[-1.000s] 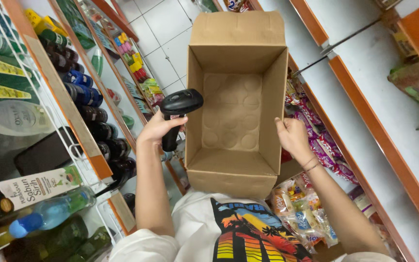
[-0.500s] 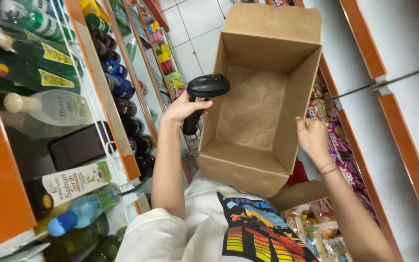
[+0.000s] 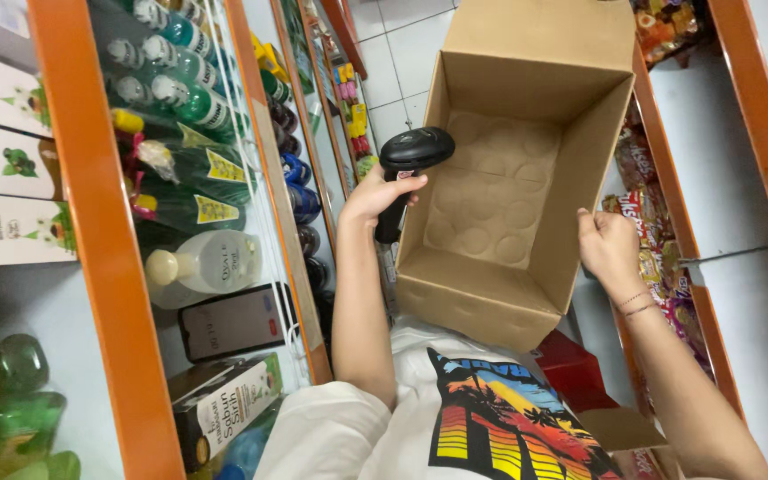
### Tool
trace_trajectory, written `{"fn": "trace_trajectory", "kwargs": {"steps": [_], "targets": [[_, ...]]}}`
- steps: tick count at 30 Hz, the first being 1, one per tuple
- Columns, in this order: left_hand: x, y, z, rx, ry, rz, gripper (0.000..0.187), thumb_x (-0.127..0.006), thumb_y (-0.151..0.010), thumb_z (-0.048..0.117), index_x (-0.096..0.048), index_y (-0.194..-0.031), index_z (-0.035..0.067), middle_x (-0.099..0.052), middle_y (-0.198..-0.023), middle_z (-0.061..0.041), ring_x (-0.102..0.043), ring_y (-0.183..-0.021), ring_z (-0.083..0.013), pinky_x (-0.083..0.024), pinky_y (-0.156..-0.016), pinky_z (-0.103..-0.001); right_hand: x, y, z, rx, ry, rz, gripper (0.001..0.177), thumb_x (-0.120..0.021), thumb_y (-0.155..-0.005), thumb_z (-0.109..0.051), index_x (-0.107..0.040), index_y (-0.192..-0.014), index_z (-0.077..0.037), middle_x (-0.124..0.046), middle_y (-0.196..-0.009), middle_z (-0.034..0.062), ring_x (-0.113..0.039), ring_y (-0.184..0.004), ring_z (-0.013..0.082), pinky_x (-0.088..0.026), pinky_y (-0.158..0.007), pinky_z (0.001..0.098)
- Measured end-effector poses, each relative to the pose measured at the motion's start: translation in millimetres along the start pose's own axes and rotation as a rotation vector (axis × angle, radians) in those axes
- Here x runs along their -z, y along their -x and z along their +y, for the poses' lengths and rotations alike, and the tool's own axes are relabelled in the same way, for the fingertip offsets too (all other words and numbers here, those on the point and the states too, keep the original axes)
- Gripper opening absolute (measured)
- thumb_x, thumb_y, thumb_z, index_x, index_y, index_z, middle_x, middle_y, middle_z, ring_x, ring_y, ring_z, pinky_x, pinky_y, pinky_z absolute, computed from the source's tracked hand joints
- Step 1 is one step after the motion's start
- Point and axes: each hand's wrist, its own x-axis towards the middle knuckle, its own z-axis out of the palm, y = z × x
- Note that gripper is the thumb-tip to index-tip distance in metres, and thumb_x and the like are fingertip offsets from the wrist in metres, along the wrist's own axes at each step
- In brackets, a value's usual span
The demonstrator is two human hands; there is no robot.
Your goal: The person removes packaged bread from a cardboard box and places it onto a refrigerated display shelf. They use a handheld barcode scanner to scan each item before arranging it on the shelf.
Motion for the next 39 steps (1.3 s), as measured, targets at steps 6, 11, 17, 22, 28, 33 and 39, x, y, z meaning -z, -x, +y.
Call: {"fn": "trace_trajectory", "kwargs": {"steps": [6, 11, 17, 22, 28, 33, 39], "targets": [[17.9, 5.0, -3.4, -0.062, 0.058, 0.005, 0.030, -0.085, -0.079, 0.014, -0.058, -0.088, 0.009, -0.058, -0.077, 0.000, -0.063, -0.063, -0.0136, -0.053, -0.056, -0.032, -8.5, -34.3, -21.8, 0.075, -0.011, -0.075, 0.051, -0.060, -0.106, -0.029, -0.060, -0.069, 0.006, -0.049, -0.056, 0.0249, -0.052, -0.045, 0.0325, -0.041, -0.053, 0.0463], [23.8, 12.3, -3.1, -0.092, 0.036, 0.057, 0.025, -0.084, -0.082, 0.015, -0.059, -0.084, 0.009, -0.059, -0.075, 0.001, -0.062, -0.063, -0.0123, -0.052, -0.057, -0.030, -13.5, -60.4, -35.0, 0.144, -0.006, -0.129, 0.052, -0.060, -0.107, -0.029, -0.059, -0.069, 0.006, -0.047, -0.055, 0.0242, -0.051, -0.046, 0.0298, -0.041, -0.054, 0.0459], [16.8, 25.0, 4.7, -0.098, 0.076, 0.131, 0.024, -0.083, -0.080, 0.016, -0.061, -0.087, 0.007, -0.060, -0.077, 0.001, -0.062, -0.063, -0.0118, -0.052, -0.056, -0.030, -13.7, -98.2, -40.1, 0.272, 0.071, -0.148, 0.053, -0.063, -0.107, -0.030, -0.059, -0.068, 0.005, -0.049, -0.061, 0.0254, -0.050, -0.049, 0.0357, -0.042, -0.056, 0.0470], [2.7, 30.0, 10.9, -0.071, 0.091, 0.220, 0.027, -0.084, -0.079, 0.016, -0.065, -0.094, 0.004, -0.065, -0.079, -0.001, -0.064, -0.061, -0.0128, -0.053, -0.055, -0.030, -8.3, -135.3, -46.7, 0.328, 0.050, -0.221, 0.051, -0.062, -0.105, -0.030, -0.059, -0.068, 0.005, -0.051, -0.060, 0.0265, -0.054, -0.051, 0.0390, -0.043, -0.056, 0.0485], [-20.1, 21.3, 1.3, -0.032, 0.115, 0.300, 0.030, -0.083, -0.080, 0.017, -0.064, -0.098, 0.002, -0.065, -0.080, -0.004, -0.064, -0.059, -0.0141, -0.052, -0.052, -0.030, -0.3, -164.6, -37.1, 0.404, 0.018, -0.232, 0.050, -0.063, -0.103, -0.030, -0.058, -0.066, 0.004, -0.052, -0.060, 0.0260, -0.055, -0.052, 0.0400, -0.043, -0.055, 0.0498], [-34.5, 5.6, -3.3, 0.024, 0.148, 0.354, 0.030, -0.082, -0.081, 0.016, -0.063, -0.098, 0.001, -0.066, -0.079, -0.005, -0.065, -0.059, -0.0152, -0.054, -0.053, -0.031, 0.8, -183.7, -33.0, 0.424, 0.017, -0.231, 0.051, -0.062, -0.101, -0.031, -0.058, -0.063, 0.004, -0.052, -0.059, 0.0260, -0.055, -0.052, 0.0407, -0.044, -0.055, 0.0492], [-38.3, -24.7, 2.6, 0.053, 0.159, 0.323, 0.029, -0.081, -0.082, 0.016, -0.064, -0.100, 0.001, -0.066, -0.079, -0.005, -0.065, -0.059, -0.0153, -0.054, -0.052, -0.031, -1.4, -209.4, -30.8, 0.388, 0.038, -0.252, 0.052, -0.061, -0.100, -0.031, -0.059, -0.061, 0.003, -0.052, -0.057, 0.0262, -0.055, -0.051, 0.0413, -0.044, -0.054, 0.0496]]}}
